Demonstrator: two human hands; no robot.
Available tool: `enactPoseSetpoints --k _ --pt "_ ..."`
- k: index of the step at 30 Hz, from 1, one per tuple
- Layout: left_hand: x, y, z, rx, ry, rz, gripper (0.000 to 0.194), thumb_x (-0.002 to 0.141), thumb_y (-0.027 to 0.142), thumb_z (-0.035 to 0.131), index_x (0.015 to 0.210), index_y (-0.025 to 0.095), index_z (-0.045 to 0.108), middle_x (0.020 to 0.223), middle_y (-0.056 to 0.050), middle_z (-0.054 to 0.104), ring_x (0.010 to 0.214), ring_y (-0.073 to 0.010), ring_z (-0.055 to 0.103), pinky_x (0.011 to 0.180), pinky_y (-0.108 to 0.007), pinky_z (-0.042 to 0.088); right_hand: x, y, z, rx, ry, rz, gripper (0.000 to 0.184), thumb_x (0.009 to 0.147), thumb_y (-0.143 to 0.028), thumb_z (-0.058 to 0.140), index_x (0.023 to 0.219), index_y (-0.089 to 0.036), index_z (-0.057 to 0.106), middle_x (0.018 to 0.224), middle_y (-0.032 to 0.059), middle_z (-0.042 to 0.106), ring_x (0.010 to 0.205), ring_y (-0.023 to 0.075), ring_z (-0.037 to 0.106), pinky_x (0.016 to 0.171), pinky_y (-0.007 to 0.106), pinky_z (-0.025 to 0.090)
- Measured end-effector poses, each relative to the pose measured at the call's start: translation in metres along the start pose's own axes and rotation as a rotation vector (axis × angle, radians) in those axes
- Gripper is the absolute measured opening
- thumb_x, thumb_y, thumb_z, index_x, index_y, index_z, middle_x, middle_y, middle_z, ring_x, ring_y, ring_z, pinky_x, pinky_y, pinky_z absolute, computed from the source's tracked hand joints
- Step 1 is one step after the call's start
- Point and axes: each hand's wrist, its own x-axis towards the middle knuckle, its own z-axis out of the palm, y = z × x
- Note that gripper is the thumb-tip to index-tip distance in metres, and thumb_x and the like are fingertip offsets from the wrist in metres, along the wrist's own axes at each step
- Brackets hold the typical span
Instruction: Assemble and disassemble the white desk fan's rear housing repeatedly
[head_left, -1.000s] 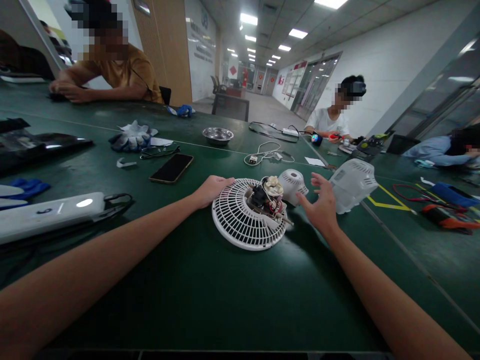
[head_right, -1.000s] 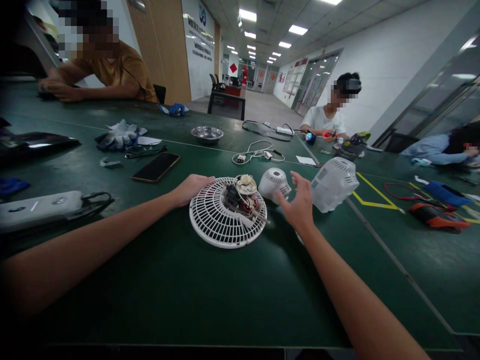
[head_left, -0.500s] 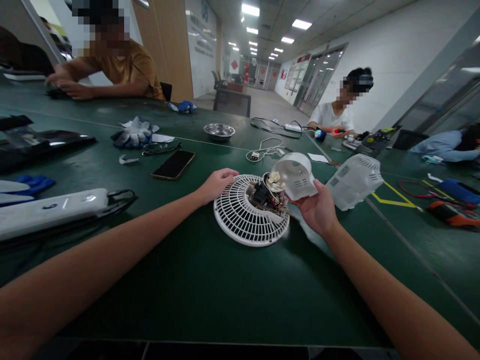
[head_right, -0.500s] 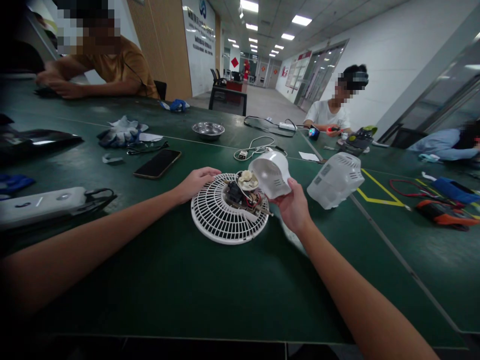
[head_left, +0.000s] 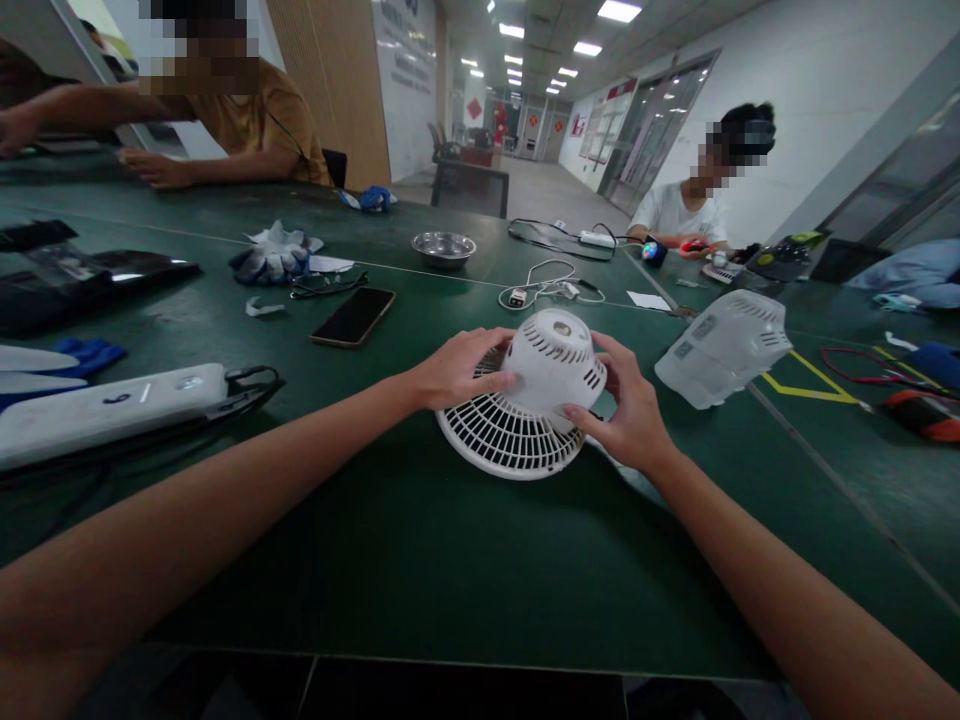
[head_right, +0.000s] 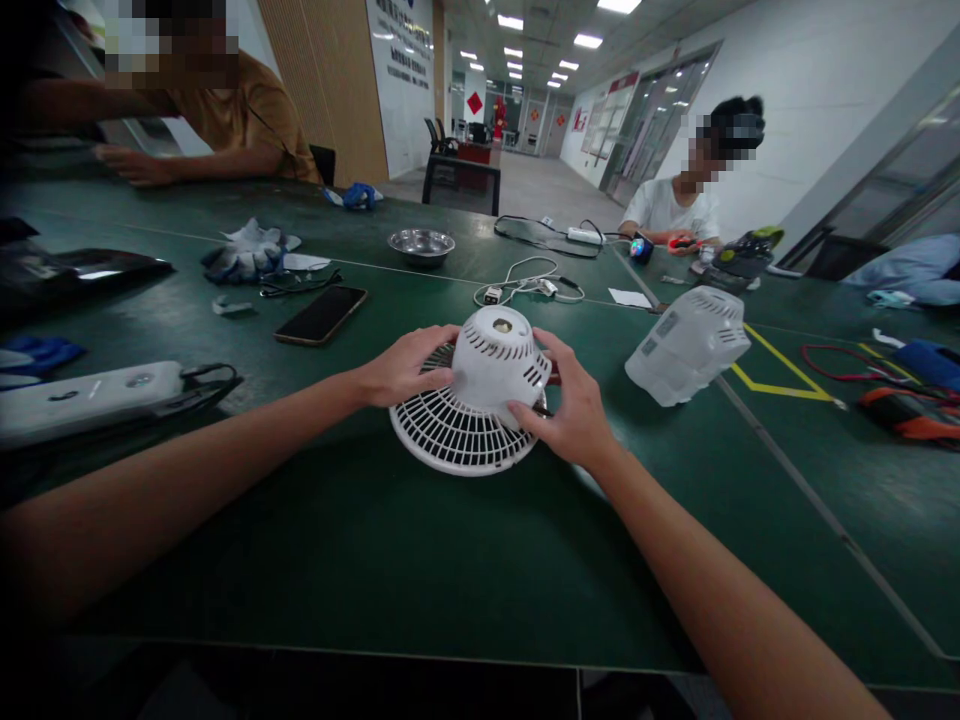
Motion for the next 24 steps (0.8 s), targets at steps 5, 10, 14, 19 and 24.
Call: enactPoseSetpoints --k 5,10,14,19,24 --pt "0.003 0.009 -0.003 0.089 -0.064 -0.013 0.067 0.066 0.062 0.087 0.112 0.016 0.072 0.117 -0.015 0.07 0.117 -0.0383 0.059 0.11 -0.049 0.039 -0.001 0.002 -0.002 0.026 -0.078 -0.026 0.093 0.076 -0.05 0.082 0.157 -0.031 0.039 0.133 0.0097 0.066 0.112 0.0342 0.068 0.099 0.055 0.057" --pt "0.004 0.018 -0.004 -0.129 -0.05 -0.139 0.051 0.058 0.043 0.096 0.096 0.016 0.074 0.108 -0.013 0.071 0.123 -0.0398 0.06 0.106 -0.045 0.045 -0.002 0.002 -0.005 0.036 -0.135 -0.004 0.101 0.073 -0.053 0.084 0.16 -0.031 0.038 0.143 0.0092 0.063 0.113 0.0359 0.069 0.099 0.057 0.056" --pt "0.003 0.02 -0.003 -0.255 0.027 -0.257 0.046 0.066 0.037 0.092 0.102 0.016 0.074 0.108 -0.013 0.073 0.121 -0.0387 0.064 0.1 -0.044 0.051 -0.001 0.003 -0.006 0.025 -0.155 -0.048 0.102 0.074 -0.054 0.085 0.161 -0.031 0.038 0.134 0.0065 0.07 0.102 0.0332 0.072 0.097 0.057 0.058" --pt "0.001 0.022 -0.002 -0.192 0.0 -0.171 0.051 0.07 0.043 0.089 0.108 0.013 0.075 0.11 -0.012 0.075 0.116 -0.0366 0.068 0.098 -0.043 0.053 0.0 0.004 -0.006 0.01 -0.163 -0.07 0.103 0.073 -0.056 0.085 0.162 -0.03 0.039 0.142 0.0054 0.066 0.121 0.0394 0.067 0.104 0.06 0.054" --pt "0.002 0.012 -0.003 0.041 -0.168 0.096 0.069 0.072 0.059 0.085 0.122 0.014 0.071 0.126 -0.014 0.072 0.118 -0.0347 0.067 0.103 -0.045 0.051 0.0 0.005 -0.001 -0.047 -0.152 -0.196 0.105 0.077 -0.058 0.081 0.165 -0.027 0.031 0.161 0.007 0.05 0.14 0.0427 0.054 0.114 0.063 0.047"
